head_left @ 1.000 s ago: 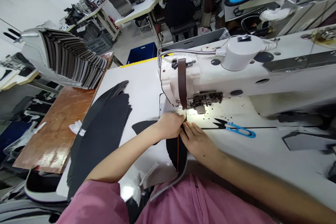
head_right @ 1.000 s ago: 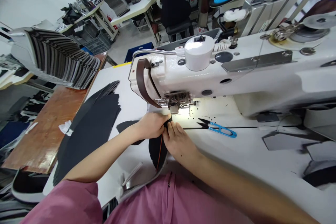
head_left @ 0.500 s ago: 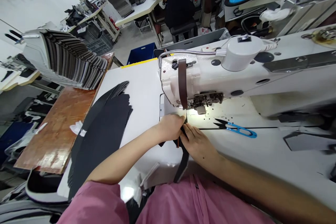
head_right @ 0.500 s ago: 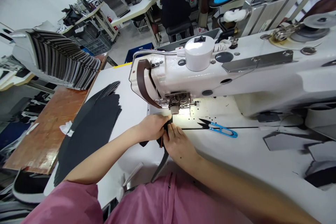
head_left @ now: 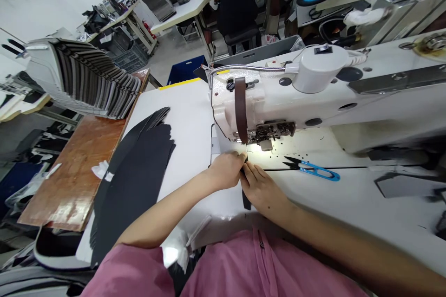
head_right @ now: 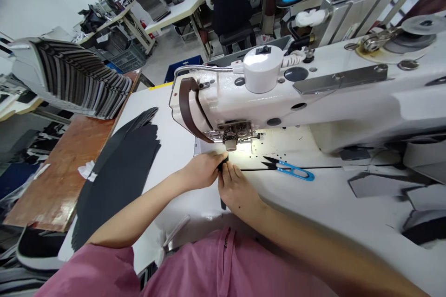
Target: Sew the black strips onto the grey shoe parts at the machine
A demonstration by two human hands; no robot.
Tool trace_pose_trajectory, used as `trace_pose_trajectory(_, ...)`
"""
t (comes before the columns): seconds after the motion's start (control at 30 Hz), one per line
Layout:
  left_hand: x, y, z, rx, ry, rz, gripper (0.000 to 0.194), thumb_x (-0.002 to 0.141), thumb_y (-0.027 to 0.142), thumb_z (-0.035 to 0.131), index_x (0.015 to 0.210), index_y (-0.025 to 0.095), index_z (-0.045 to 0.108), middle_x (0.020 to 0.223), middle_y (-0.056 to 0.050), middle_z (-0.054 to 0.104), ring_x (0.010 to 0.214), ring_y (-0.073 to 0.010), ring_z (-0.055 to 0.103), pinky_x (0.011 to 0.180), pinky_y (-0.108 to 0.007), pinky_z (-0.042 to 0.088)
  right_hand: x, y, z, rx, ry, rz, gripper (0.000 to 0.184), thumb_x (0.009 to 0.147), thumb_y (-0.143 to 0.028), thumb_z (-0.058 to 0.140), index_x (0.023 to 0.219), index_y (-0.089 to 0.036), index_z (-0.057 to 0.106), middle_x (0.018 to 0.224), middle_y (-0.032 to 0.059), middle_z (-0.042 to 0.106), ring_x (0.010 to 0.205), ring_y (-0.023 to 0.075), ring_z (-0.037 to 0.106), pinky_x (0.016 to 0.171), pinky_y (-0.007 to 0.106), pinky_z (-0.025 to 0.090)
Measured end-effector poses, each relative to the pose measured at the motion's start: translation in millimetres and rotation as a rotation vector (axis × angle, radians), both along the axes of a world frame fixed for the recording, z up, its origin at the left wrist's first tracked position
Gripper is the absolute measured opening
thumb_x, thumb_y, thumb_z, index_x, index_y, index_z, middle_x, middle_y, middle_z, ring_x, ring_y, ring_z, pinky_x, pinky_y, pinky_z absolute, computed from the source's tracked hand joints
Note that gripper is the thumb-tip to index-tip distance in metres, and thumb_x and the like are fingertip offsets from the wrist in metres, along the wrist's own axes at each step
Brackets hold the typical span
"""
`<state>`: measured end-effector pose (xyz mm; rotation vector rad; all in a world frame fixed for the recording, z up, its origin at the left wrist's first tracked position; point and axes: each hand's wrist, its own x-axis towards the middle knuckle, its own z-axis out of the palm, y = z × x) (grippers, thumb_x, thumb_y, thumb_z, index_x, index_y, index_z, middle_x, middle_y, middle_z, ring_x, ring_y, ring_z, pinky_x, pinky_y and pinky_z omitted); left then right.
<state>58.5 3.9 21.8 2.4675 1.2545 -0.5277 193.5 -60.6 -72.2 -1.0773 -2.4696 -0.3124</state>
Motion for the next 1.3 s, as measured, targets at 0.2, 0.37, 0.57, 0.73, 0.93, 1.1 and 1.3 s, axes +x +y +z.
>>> trace_pose_trajectory(0.2, -7, -8, -11.1, 0.078, -0.061, -0.003, 0.045, 0.083, 0.011, 0.043, 0.128, 0.010, 0.045, 0.105, -0.013, 0.061, 0.091, -0.0248, 0.062, 0.074, -0.036, 0.053, 1, 4, -1.3, -0.008, -0.014, -0.020, 0.033, 0.085, -0.010, 0.047, 0.111, -0.001, 0.065, 0.117, 0.0248, 0.062, 0.112, 0.0294, 0.059, 0.096, 0.039, 0.046)
trace_pose_trajectory(0.37, -11, -11, -24.0, 0.198, -0.100, 0.053, 0.041, 0.086, 0.013, 0.042, 0.126, 0.016, 0.050, 0.103, -0.009, 0.060, 0.094, -0.0218, 0.057, 0.075, -0.032, 0.051, -1, 4, -1.1, -0.002, -0.019, -0.021, 0.033, 0.086, -0.008, 0.046, 0.114, 0.001, 0.063, 0.118, 0.0274, 0.060, 0.113, 0.0297, 0.058, 0.098, 0.042, 0.045)
trace_pose_trajectory(0.57, -14, -5, -35.7, 0.306, -0.135, 0.097, 0.031, 0.090, 0.017, 0.044, 0.117, 0.022, 0.059, 0.099, -0.006, 0.060, 0.098, -0.0195, 0.053, 0.072, -0.027, 0.048, -5, 6, 0.0, 0.017, -0.034, -0.024, 0.033, 0.087, -0.009, 0.046, 0.114, 0.002, 0.061, 0.118, 0.0293, 0.059, 0.113, 0.0318, 0.058, 0.096, 0.044, 0.045)
trace_pose_trajectory(0.73, -13, 6, -40.0, 0.361, -0.108, 0.048, 0.021, 0.091, 0.017, 0.044, 0.100, 0.020, 0.064, 0.099, -0.006, 0.061, 0.097, -0.0201, 0.054, 0.064, -0.027, 0.044, -6, 9, -5.2, 0.013, -0.016, -0.015, 0.034, 0.086, -0.008, 0.047, 0.115, 0.001, 0.061, 0.119, 0.0294, 0.058, 0.114, 0.0304, 0.057, 0.098, 0.045, 0.044)
trace_pose_trajectory(0.93, -15, 25, -49.2, 0.368, -0.115, -0.026, 0.018, 0.089, 0.014, 0.045, 0.088, 0.018, 0.063, 0.091, -0.006, 0.064, 0.088, -0.0202, 0.057, 0.067, -0.030, 0.043, -7, 18, -7.9, -0.005, 0.006, 0.000, 0.037, 0.084, -0.006, 0.045, 0.117, 0.001, 0.060, 0.122, 0.0273, 0.057, 0.118, 0.0309, 0.053, 0.099, 0.043, 0.046)
trace_pose_trajectory(1.1, -20, 38, -56.6, 0.369, -0.100, -0.054, 0.026, 0.090, 0.014, 0.040, 0.088, 0.017, 0.066, 0.084, -0.008, 0.066, 0.080, -0.0200, 0.058, 0.067, -0.031, 0.042, -2, 30, -4.1, -0.181, 0.107, 0.077, 0.041, 0.082, -0.004, 0.044, 0.121, -0.002, 0.057, 0.131, 0.0258, 0.048, 0.131, 0.0317, 0.040, 0.108, 0.048, 0.038)
trace_pose_trajectory(1.3, -26, 44, -60.9, 0.389, -0.125, -0.046, 0.028, 0.089, 0.015, 0.040, 0.090, 0.019, 0.068, 0.082, -0.007, 0.068, 0.081, -0.0198, 0.060, 0.069, -0.030, 0.043, -3, 35, -10.1, -0.231, 0.142, 0.078, 0.042, 0.084, -0.007, 0.046, 0.125, -0.004, 0.054, 0.136, 0.0238, 0.044, 0.135, 0.0290, 0.035, 0.111, 0.048, 0.036)
